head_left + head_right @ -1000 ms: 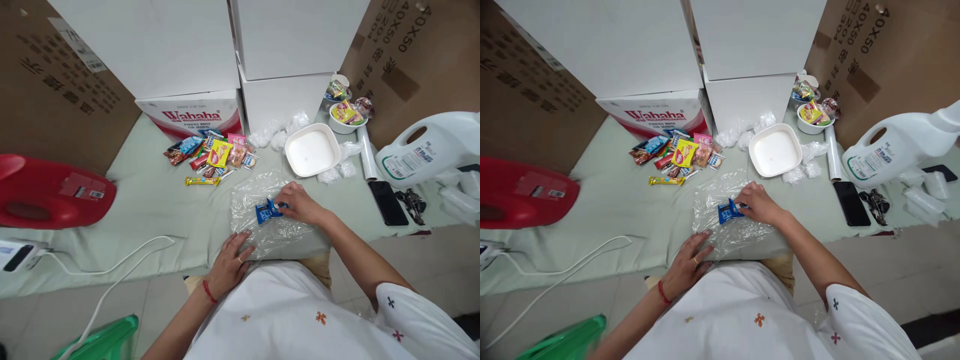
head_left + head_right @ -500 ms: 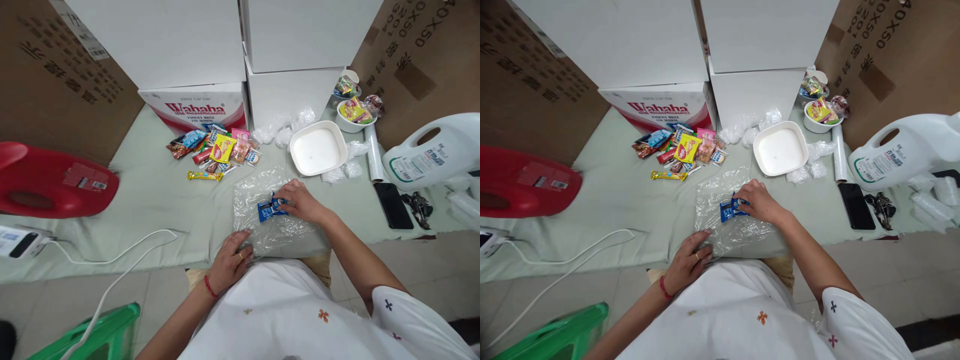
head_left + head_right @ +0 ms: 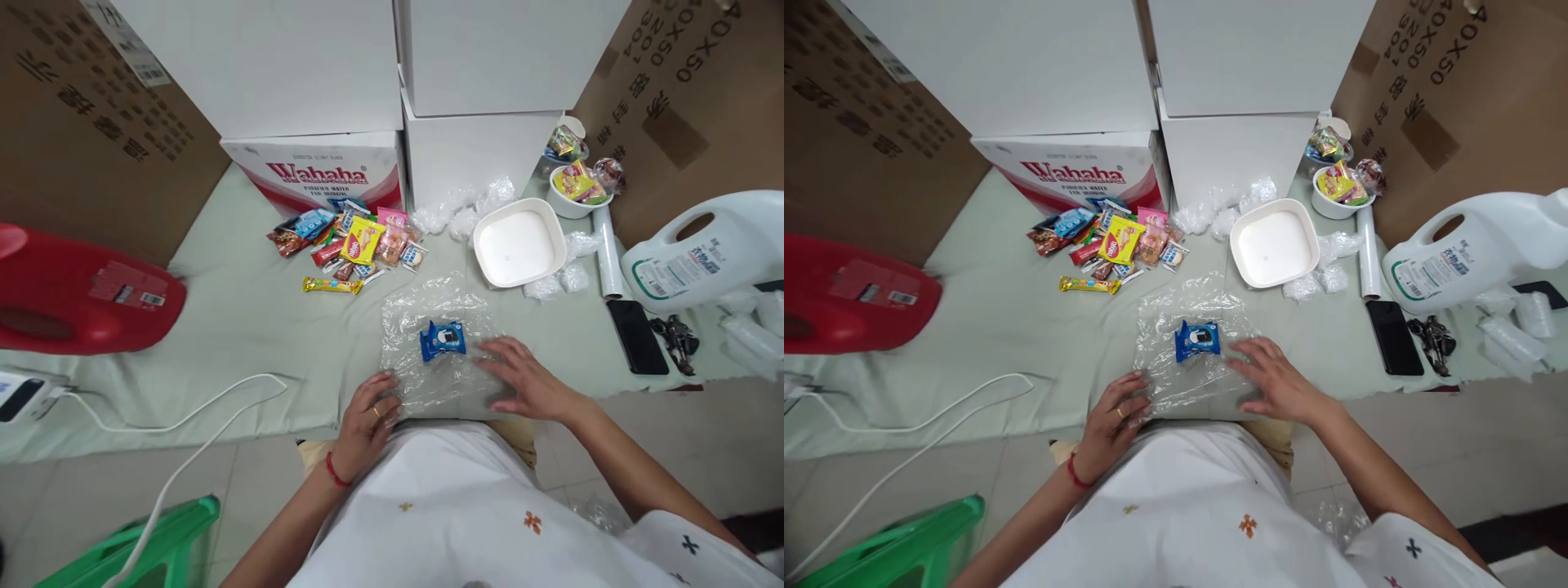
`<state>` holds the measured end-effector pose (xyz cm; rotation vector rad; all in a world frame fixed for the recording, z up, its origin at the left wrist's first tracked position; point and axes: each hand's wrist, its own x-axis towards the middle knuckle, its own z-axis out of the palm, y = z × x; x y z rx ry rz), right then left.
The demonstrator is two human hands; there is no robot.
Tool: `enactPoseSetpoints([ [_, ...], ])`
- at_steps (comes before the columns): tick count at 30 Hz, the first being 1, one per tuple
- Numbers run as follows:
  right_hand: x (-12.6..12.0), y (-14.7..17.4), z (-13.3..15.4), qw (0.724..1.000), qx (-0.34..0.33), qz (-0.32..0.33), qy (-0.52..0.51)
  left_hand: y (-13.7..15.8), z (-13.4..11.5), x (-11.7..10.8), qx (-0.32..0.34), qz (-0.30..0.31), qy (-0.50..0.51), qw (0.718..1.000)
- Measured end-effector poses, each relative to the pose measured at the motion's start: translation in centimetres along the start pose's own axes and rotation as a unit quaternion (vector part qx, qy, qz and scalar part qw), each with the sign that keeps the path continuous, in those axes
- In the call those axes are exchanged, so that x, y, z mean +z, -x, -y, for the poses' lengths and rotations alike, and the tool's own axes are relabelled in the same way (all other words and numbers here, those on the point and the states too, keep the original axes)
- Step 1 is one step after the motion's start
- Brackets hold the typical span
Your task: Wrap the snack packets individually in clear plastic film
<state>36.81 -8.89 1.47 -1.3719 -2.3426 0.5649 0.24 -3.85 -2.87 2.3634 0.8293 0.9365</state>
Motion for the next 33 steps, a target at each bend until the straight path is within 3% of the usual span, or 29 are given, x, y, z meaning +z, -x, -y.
enactPoseSetpoints([
  [4,2.2,2.1,-0.7,0.995,0.055,-0.078,0.010,-0.3,0.4,0.1,-0.016,-0.012,0.019,1.000],
  [8,0.9,0.3,-1.2,0.992,0.054,-0.103,-0.054,-1.0,0.6,0.0,-0.025,-0.014,0.030,0.999],
  [12,-2.9,-1.7,-1.8,0.993,0.030,-0.027,-0.110,-1.4,0.7,-0.5,-0.016,-0.005,0.011,1.000],
  [15,-4.6,-3.6,-2.3,0.992,0.061,0.014,-0.112,-1.1,0.8,-0.6,-0.021,0.020,-0.017,0.999],
  [18,-4.1,-6.4,-2.3,0.991,0.130,0.012,-0.039,-0.5,0.9,-0.4,-0.016,0.052,-0.044,0.998],
  [22,-1.9,-9.4,-1.4,0.982,0.150,0.098,0.056,-0.1,1.0,-0.2,-0.013,0.077,-0.064,0.995],
  [25,-1.5,-10.3,-0.8,0.984,0.130,0.097,0.078,-0.1,1.1,-0.1,-0.015,0.081,-0.073,0.994],
  [29,-1.8,-11.1,-0.5,0.996,0.043,0.054,0.054,-0.2,1.1,-0.1,-0.005,0.088,-0.075,0.993],
  [33,-0.7,-12.2,-0.2,0.993,-0.009,0.101,0.056,-0.3,1.1,-0.2,0.009,0.057,-0.059,0.997],
])
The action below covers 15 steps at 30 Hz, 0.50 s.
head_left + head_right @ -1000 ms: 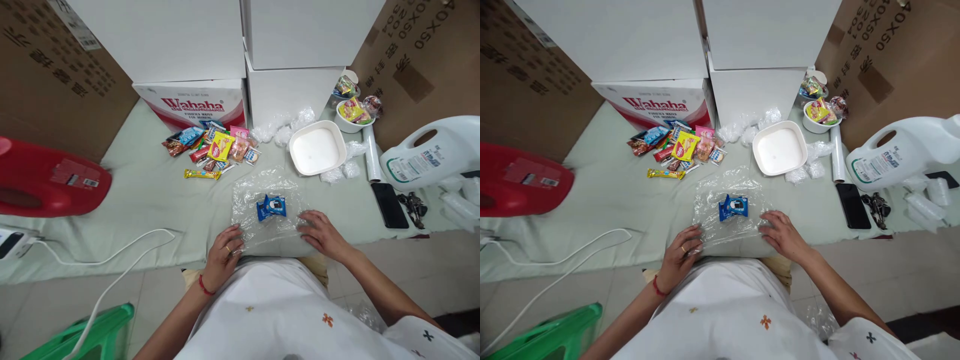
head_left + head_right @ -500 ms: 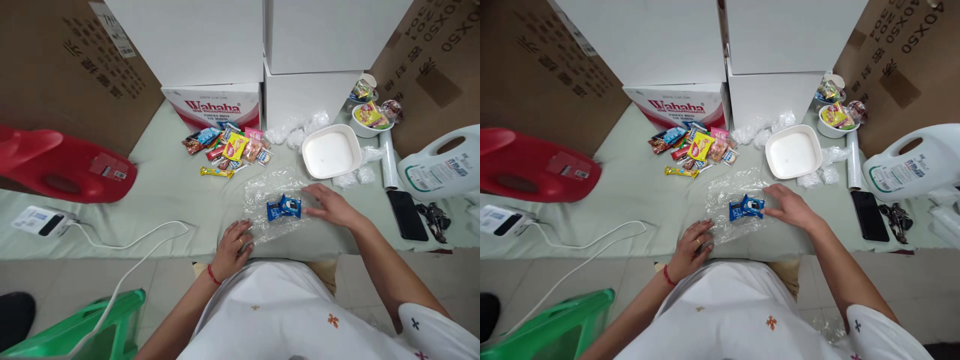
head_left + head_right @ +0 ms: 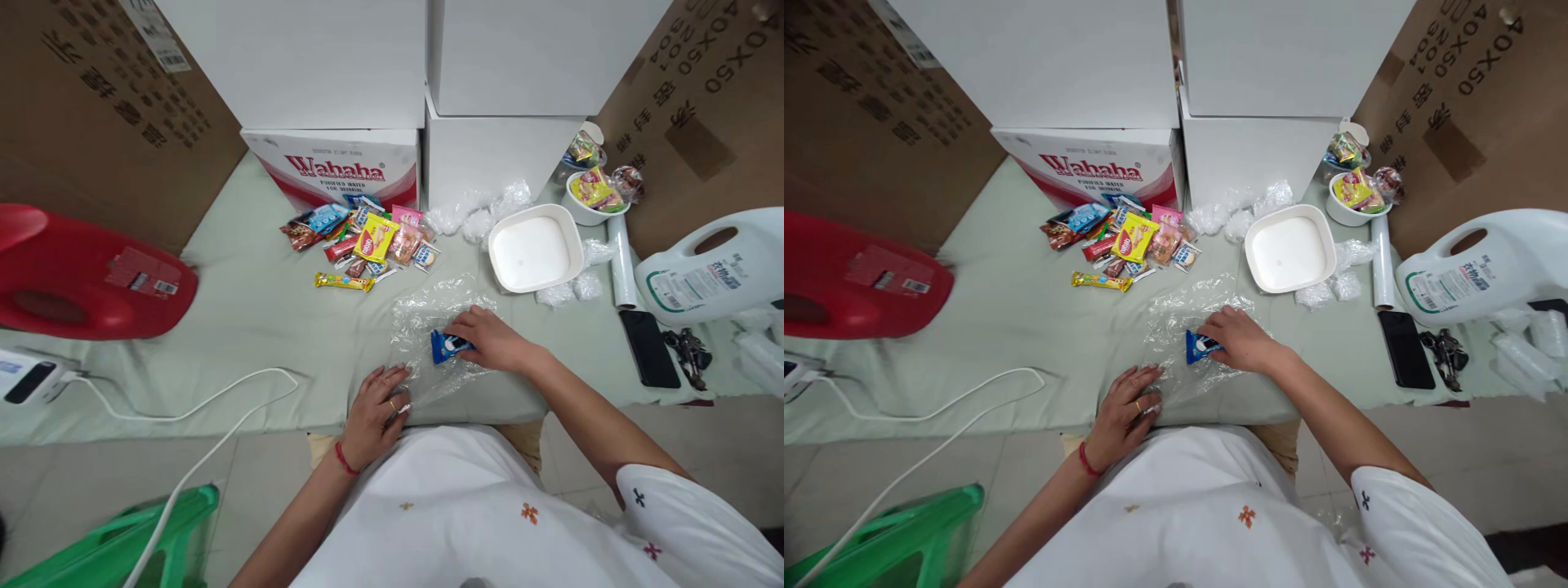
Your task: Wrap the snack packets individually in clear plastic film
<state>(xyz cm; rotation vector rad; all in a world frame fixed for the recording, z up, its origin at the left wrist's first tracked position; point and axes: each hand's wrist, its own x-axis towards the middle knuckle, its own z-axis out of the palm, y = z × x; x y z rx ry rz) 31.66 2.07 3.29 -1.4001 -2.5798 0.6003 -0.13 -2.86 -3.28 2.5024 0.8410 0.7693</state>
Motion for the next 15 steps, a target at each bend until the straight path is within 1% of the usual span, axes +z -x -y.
enactPoseSetpoints([
  [2,0.1,0.2,0.1,1.000,0.000,0.001,-0.006,-0.1,0.0,-0.1,-0.005,-0.027,0.018,0.999],
  [4,-0.4,1.7,0.1,0.999,0.003,-0.039,-0.028,-0.2,0.0,-0.2,-0.014,-0.048,0.036,0.998],
  [6,-1.1,4.3,0.2,0.996,-0.006,-0.075,-0.053,-0.3,0.0,-0.3,-0.020,-0.062,0.048,0.997],
  [8,-1.1,7.2,0.3,0.995,-0.014,-0.081,-0.062,-0.4,-0.1,-0.4,-0.022,-0.072,0.055,0.996],
  [11,0.1,10.3,0.2,0.993,0.003,-0.102,-0.055,-0.8,0.0,-0.5,-0.021,-0.083,0.064,0.994],
  [13,0.9,10.8,-0.4,0.987,0.016,-0.138,-0.077,-1.3,0.1,-0.7,-0.021,-0.087,0.069,0.994],
  [15,1.0,10.1,-1.4,0.976,0.026,-0.171,-0.131,-2.1,0.4,-1.0,-0.027,-0.090,0.071,0.993],
])
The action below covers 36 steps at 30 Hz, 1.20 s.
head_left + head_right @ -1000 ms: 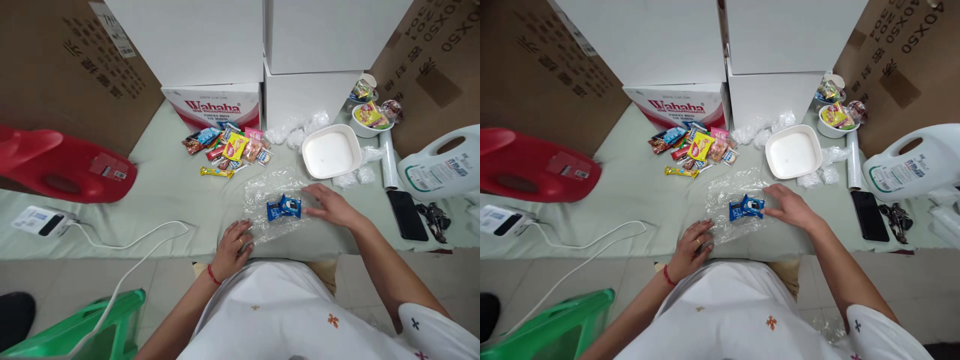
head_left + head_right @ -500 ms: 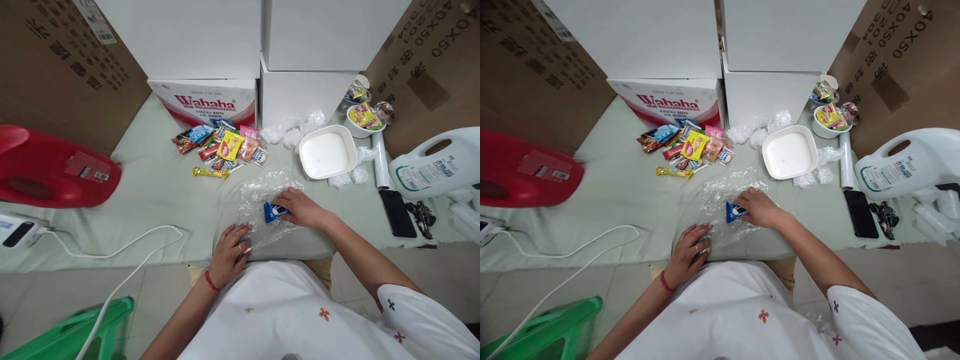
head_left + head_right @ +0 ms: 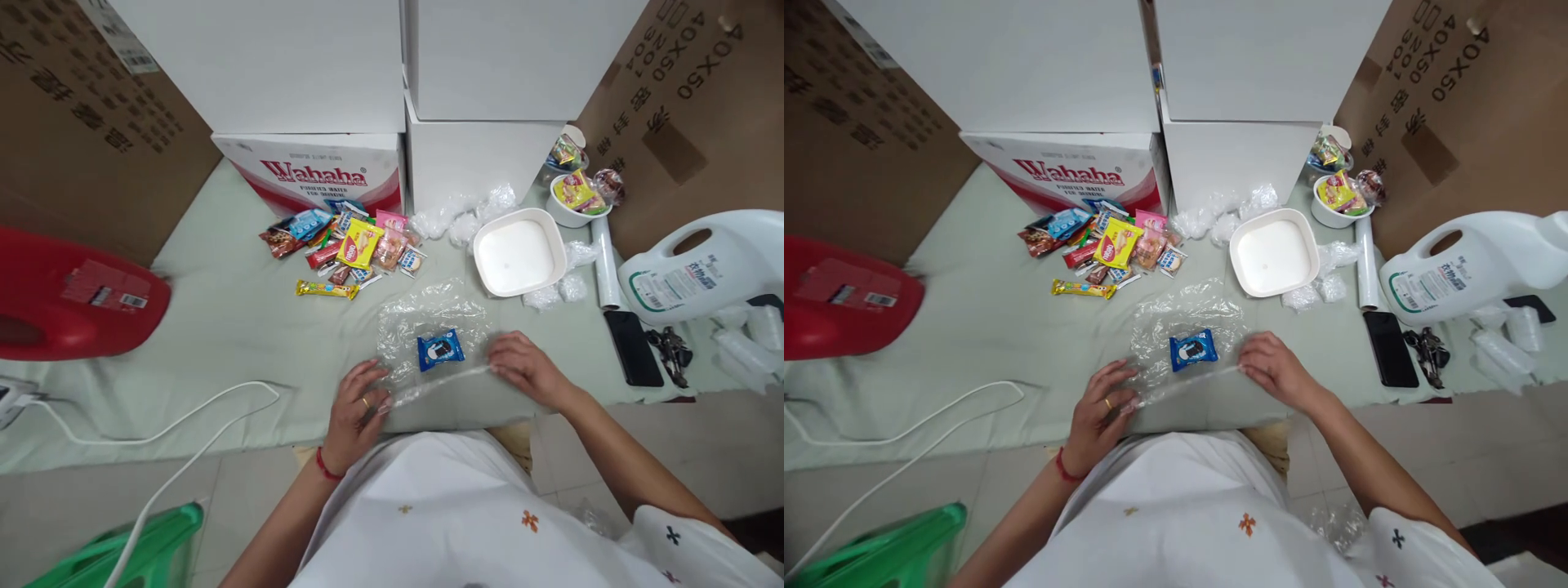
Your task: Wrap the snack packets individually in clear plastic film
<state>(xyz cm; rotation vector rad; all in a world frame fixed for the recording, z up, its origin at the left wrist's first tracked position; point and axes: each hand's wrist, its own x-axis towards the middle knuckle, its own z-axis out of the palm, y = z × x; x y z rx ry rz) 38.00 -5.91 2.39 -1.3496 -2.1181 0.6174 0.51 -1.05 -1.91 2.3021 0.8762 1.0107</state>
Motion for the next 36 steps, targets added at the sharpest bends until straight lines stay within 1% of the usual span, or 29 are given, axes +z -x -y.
enactPoseSetpoints([
  [3,-0.4,-2.8,-1.8,0.996,0.040,-0.036,-0.068,-1.8,0.9,-0.2,-0.019,-0.008,-0.009,1.000],
  [6,-0.4,-5.9,-3.6,0.991,0.092,-0.042,-0.089,-3.8,2.8,0.1,-0.061,-0.016,-0.035,0.997],
  [9,0.5,-8.2,-4.9,0.984,0.155,-0.017,-0.086,-5.4,5.1,0.7,-0.142,-0.017,-0.075,0.987],
  [11,1.2,-9.1,-5.2,0.981,0.183,0.004,-0.064,-6.0,6.3,0.9,-0.205,-0.022,-0.107,0.973],
  [12,1.5,-9.4,-5.2,0.980,0.191,0.012,-0.049,-6.2,6.6,0.9,-0.231,-0.034,-0.123,0.965],
  [14,1.9,-9.8,-5.1,0.980,0.196,0.019,-0.021,-6.5,6.2,0.6,-0.260,-0.090,-0.158,0.948],
  [16,2.0,-10.1,-4.9,0.980,0.200,0.017,0.000,-6.7,4.5,0.0,-0.254,-0.183,-0.202,0.928],
  [18,1.9,-10.2,-4.7,0.979,0.201,0.017,0.018,-7.0,1.7,-0.3,-0.205,-0.257,-0.234,0.915],
  [19,1.8,-10.2,-4.6,0.979,0.201,0.018,0.027,-7.1,0.1,-0.1,-0.165,-0.261,-0.233,0.922],
  [20,1.7,-10.3,-4.5,0.978,0.202,0.021,0.037,-7.3,-1.4,0.2,-0.112,-0.234,-0.216,0.941],
  [21,1.6,-10.4,-4.5,0.978,0.204,0.026,0.048,-7.5,-2.7,0.8,-0.056,-0.175,-0.189,0.965],
  [22,1.5,-10.4,-4.4,0.976,0.207,0.034,0.058,-7.8,-3.8,1.5,-0.005,-0.097,-0.166,0.981],
  [23,1.3,-10.5,-4.3,0.973,0.214,0.044,0.072,-8.0,-4.6,2.3,0.026,-0.026,-0.152,0.988],
  [24,1.1,-10.6,-4.1,0.969,0.223,0.054,0.091,-8.3,-4.9,3.1,0.038,0.027,-0.149,0.988],
  [25,0.9,-10.8,-3.9,0.965,0.229,0.061,0.116,-8.5,-4.8,3.9,0.035,0.064,-0.153,0.986],
  [26,0.8,-11.1,-3.5,0.961,0.227,0.064,0.145,-8.6,-4.4,4.5,0.024,0.085,-0.159,0.983],
  [27,0.6,-11.5,-3.1,0.960,0.212,0.060,0.174,-8.6,-3.8,4.9,0.009,0.097,-0.164,0.982],
  [28,0.5,-12.1,-2.6,0.961,0.183,0.050,0.201,-8.5,-3.1,5.2,-0.006,0.102,-0.167,0.981],
  [30,0.6,-13.9,-1.4,0.969,0.093,0.022,0.230,-8.1,-1.7,5.4,-0.024,0.104,-0.167,0.980],
  [32,1.3,-16.6,-0.5,0.973,0.004,0.019,0.229,-7.7,-1.0,5.4,-0.030,0.101,-0.171,0.980],
  [34,2.6,-19.6,-0.1,0.971,-0.050,0.064,0.224,-7.3,-0.8,5.4,-0.023,0.095,-0.177,0.979],
  [36,4.1,-22.3,-0.3,0.958,-0.079,0.148,0.233,-7.2,-0.9,5.5,-0.014,0.086,-0.186,0.979],
])
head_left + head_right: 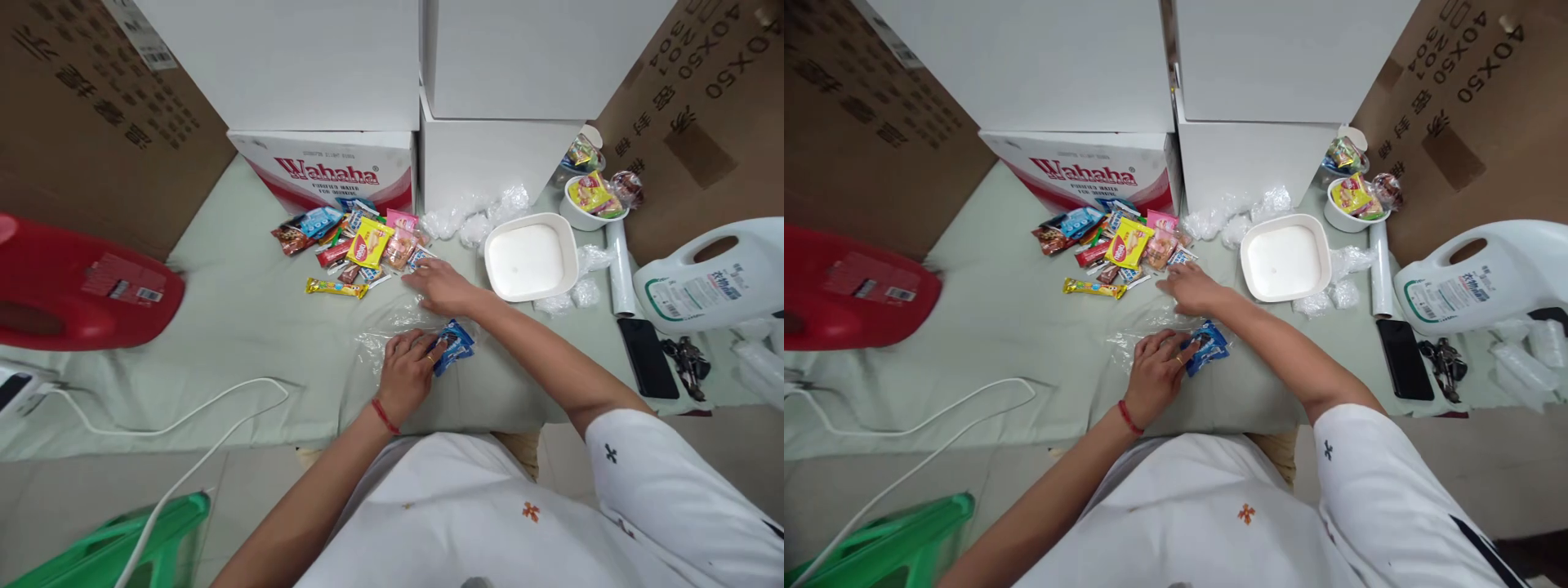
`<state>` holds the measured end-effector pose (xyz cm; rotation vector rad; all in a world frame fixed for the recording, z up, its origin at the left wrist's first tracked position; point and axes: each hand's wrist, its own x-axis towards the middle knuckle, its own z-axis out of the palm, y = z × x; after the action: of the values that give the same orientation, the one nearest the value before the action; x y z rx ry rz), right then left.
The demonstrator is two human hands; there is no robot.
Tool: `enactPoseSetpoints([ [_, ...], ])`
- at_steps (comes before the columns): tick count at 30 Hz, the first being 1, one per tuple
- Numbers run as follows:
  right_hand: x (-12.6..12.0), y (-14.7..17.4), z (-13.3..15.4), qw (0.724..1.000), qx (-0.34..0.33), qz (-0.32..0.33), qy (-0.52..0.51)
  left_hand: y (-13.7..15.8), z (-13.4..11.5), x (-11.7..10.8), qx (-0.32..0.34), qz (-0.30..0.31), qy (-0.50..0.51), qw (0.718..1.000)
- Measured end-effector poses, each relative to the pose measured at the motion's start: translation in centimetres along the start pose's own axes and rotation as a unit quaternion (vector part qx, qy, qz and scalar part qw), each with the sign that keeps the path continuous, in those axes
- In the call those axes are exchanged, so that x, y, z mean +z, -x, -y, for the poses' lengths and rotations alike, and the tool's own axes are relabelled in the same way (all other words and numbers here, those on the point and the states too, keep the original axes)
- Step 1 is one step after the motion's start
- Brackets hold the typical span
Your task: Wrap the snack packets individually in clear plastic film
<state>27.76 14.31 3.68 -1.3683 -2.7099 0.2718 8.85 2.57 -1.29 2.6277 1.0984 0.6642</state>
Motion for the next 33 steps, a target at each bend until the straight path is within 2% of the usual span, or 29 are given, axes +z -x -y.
enactPoseSetpoints([
  [2,0.5,-2.3,-0.3,0.995,-0.038,0.088,0.013,-0.1,-0.2,0.0,-0.004,-0.013,-0.012,1.000],
  [4,0.3,-3.3,-0.7,0.987,-0.072,0.146,0.007,-0.2,-0.4,-0.1,-0.016,-0.022,-0.022,0.999],
  [7,-1.6,-2.4,-1.0,0.982,-0.113,0.146,-0.042,-0.4,-0.7,-0.3,-0.035,-0.020,-0.025,0.999],
  [10,-4.1,1.4,-0.4,0.983,-0.127,0.103,-0.079,-0.5,-1.1,-0.4,-0.049,-0.011,-0.032,0.998],
  [13,-4.7,6.6,0.9,0.982,-0.126,0.087,-0.114,-0.4,-1.4,-0.1,-0.057,-0.006,-0.030,0.998],
  [17,-1.9,12.2,2.4,0.978,-0.099,0.070,-0.172,0.6,-0.9,0.4,-0.050,0.004,0.003,0.999],
  [20,1.1,14.0,2.7,0.984,-0.086,0.046,-0.150,2.6,0.6,0.2,-0.045,-0.029,0.071,0.996],
  [21,1.9,14.3,2.6,0.986,-0.084,0.041,-0.136,3.2,1.2,0.0,-0.066,-0.059,0.100,0.991],
  [23,3.0,14.4,2.5,0.989,-0.084,0.036,-0.113,4.0,2.8,-0.5,-0.163,-0.147,0.157,0.963],
  [25,3.6,14.4,2.5,0.991,-0.084,0.031,-0.102,3.7,4.2,-0.8,-0.291,-0.227,0.206,0.906],
  [26,3.6,14.3,2.5,0.991,-0.084,0.028,-0.099,3.1,4.7,-0.7,-0.338,-0.240,0.224,0.882],
  [27,3.6,14.3,2.5,0.991,-0.084,0.025,-0.098,2.4,5.1,-0.6,-0.365,-0.229,0.235,0.871],
  [28,3.6,14.3,2.5,0.992,-0.082,0.022,-0.098,1.6,5.3,-0.4,-0.371,-0.200,0.233,0.876],
  [31,3.2,14.5,2.6,0.991,-0.073,0.018,-0.108,-0.6,5.0,-0.3,-0.311,-0.072,0.177,0.931],
  [33,3.2,14.5,2.5,0.991,-0.063,0.020,-0.116,-1.3,4.3,-0.9,-0.284,-0.004,0.175,0.943],
])
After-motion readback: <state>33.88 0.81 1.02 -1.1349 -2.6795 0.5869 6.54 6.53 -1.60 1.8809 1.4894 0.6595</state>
